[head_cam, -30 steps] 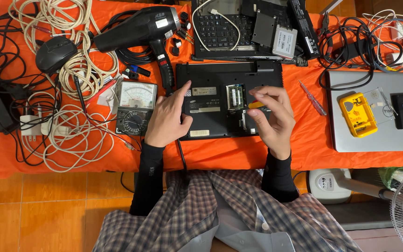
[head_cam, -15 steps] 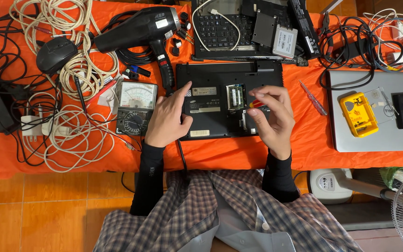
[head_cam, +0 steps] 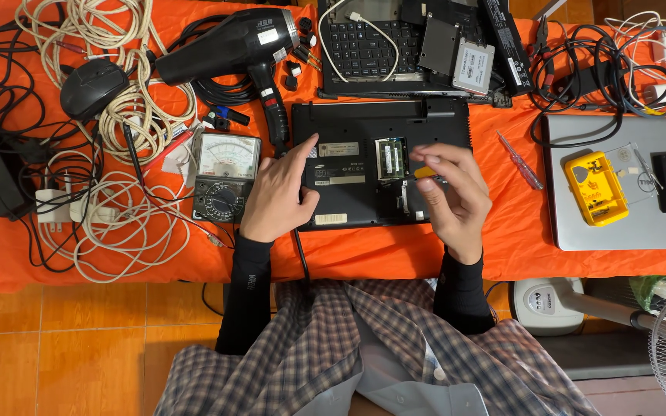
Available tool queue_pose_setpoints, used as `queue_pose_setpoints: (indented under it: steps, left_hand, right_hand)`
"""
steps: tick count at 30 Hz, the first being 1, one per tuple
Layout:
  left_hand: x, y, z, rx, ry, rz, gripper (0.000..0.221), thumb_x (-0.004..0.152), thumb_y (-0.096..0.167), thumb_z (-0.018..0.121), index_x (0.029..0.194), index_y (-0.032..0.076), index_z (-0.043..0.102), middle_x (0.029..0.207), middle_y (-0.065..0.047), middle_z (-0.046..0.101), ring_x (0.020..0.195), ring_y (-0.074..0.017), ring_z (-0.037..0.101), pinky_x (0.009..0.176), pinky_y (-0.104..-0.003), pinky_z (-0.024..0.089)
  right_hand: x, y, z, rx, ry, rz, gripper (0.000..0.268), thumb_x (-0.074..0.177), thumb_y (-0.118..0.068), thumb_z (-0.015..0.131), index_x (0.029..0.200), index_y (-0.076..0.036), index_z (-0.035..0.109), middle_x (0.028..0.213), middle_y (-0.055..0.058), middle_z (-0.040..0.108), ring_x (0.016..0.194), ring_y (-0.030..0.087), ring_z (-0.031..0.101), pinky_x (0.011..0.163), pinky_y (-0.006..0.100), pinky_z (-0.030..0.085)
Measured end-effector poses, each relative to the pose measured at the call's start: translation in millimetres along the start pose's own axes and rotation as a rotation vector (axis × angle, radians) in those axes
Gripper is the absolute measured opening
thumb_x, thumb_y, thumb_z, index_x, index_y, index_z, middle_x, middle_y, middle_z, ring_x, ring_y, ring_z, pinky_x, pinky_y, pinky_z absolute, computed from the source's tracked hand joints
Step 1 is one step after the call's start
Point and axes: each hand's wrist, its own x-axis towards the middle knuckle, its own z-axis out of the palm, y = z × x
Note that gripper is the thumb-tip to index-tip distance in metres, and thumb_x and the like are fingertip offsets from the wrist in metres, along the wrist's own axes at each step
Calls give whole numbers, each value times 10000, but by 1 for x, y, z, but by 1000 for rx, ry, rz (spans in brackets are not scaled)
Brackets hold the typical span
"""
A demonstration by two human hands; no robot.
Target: The recorder is disassembling a Samsung laptop using a screwdriver to inspect or repair internal components.
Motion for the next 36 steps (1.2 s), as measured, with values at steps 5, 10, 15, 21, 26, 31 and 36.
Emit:
queue_pose_setpoints:
  steps: [5, 10, 15, 21, 26, 31, 36]
  left_hand:
    - [0, 0, 0, 2, -7, -9, 837, 741, 55, 596, 1551, 32, 387, 1396, -206, 624, 1032, -299, 683, 945, -413, 440]
    - [0, 0, 0, -2, -1, -1, 828, 744, 55, 591, 1547, 34, 392, 1404, -205, 623, 1028, -296, 684, 938, -406, 441]
    - [0, -1, 1, -12, -7, -3, 831, 747, 60, 592, 1552, 34, 388, 1406, -204, 621, 1013, -292, 683, 929, -403, 439]
    - [0, 0, 1, 11, -12, -9, 840, 741, 61, 588, 1556, 35, 384, 1412, -210, 617, 1046, -294, 683, 945, -405, 440]
    - [0, -1, 1, 2, -12, -12, 832, 746, 62, 585, 1553, 38, 387, 1410, -203, 620, 1064, -292, 685, 946, -401, 441]
    - [0, 0, 0, 1, -8, -9, 832, 743, 62, 584, 1551, 38, 390, 1409, -200, 620, 1069, -293, 686, 942, -398, 441]
    - [0, 0, 0, -1, -8, -3, 831, 745, 61, 586, 1551, 37, 387, 1420, -201, 613, 1071, -295, 682, 936, -396, 440]
  right_hand:
    - [-2, 3, 2, 52, 16, 25, 302, 967, 11, 750, 1247, -48, 656, 1200, 130, 586, 1148, 284, 653, 1012, 379, 551]
    - [-7, 10, 0, 18, 36, -17, 248, 997, 27, 745, 1220, -60, 679, 1150, 104, 631, 1096, 250, 678, 1001, 371, 555]
    - [-6, 7, -2, 5, 30, 17, 321, 1037, 35, 685, 1346, -22, 617, 1190, 133, 695, 1153, 262, 665, 1056, 394, 533]
    - [-3, 2, 2, 69, 23, 43, 338, 977, 12, 739, 1292, -41, 630, 1222, 145, 580, 1195, 279, 650, 1024, 386, 562]
    - [-6, 8, 0, 49, 29, 3, 289, 1000, 32, 732, 1265, -51, 653, 1158, 119, 597, 1098, 248, 664, 957, 356, 552]
    - [-6, 7, -2, 23, 25, 6, 292, 1015, 30, 707, 1289, -44, 642, 1148, 123, 653, 1099, 247, 668, 965, 359, 553]
    - [-4, 3, 0, 40, 16, 40, 306, 1031, 13, 663, 1329, -33, 617, 1214, 138, 675, 1184, 273, 656, 983, 359, 559]
